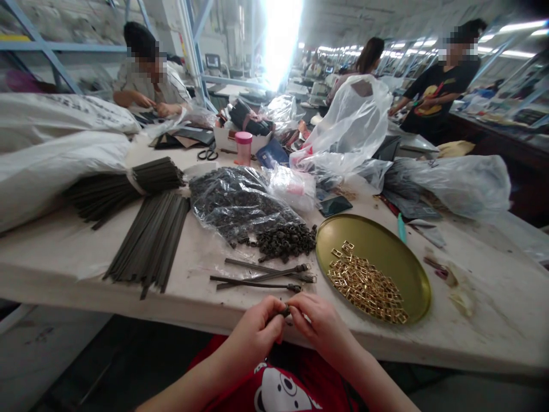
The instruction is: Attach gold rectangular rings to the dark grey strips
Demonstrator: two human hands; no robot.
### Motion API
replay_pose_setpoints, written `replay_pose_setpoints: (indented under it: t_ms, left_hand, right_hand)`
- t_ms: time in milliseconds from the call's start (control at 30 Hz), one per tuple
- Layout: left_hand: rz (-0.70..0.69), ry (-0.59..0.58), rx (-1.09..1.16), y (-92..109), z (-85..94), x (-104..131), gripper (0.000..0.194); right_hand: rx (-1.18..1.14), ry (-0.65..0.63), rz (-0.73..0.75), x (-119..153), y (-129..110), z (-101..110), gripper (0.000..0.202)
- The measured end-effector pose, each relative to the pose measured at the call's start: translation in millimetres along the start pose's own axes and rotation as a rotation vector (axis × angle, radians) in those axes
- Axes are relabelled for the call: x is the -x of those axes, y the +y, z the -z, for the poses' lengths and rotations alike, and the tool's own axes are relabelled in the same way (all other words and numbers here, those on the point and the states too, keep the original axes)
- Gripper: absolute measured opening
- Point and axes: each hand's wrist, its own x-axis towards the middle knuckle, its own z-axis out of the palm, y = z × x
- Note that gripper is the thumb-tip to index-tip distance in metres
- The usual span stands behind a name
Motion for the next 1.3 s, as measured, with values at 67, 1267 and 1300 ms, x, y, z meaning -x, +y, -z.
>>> replay_pose_setpoints:
  t_ms: [67,1267,1300]
  left_hand:
    - [0.016,-0.017,0.038,0.6,0.6,0.3,0.007]
    - [0.16,0.112,0.375,-7.7,21.5,-62.0,0.017]
    - [0.149,0.099,0.362,-6.3,18.5,-61.3,0.016]
  right_hand:
    - [0.014,0.013,-0.004,-0.1,1.3,-3.9,0.021]
    - [0.251,0.144,-0.424,-67.3,101.5,1.7,0.011]
    - [0.106,0.142,-0.418,-61.4,96.1,3.7,0.014]
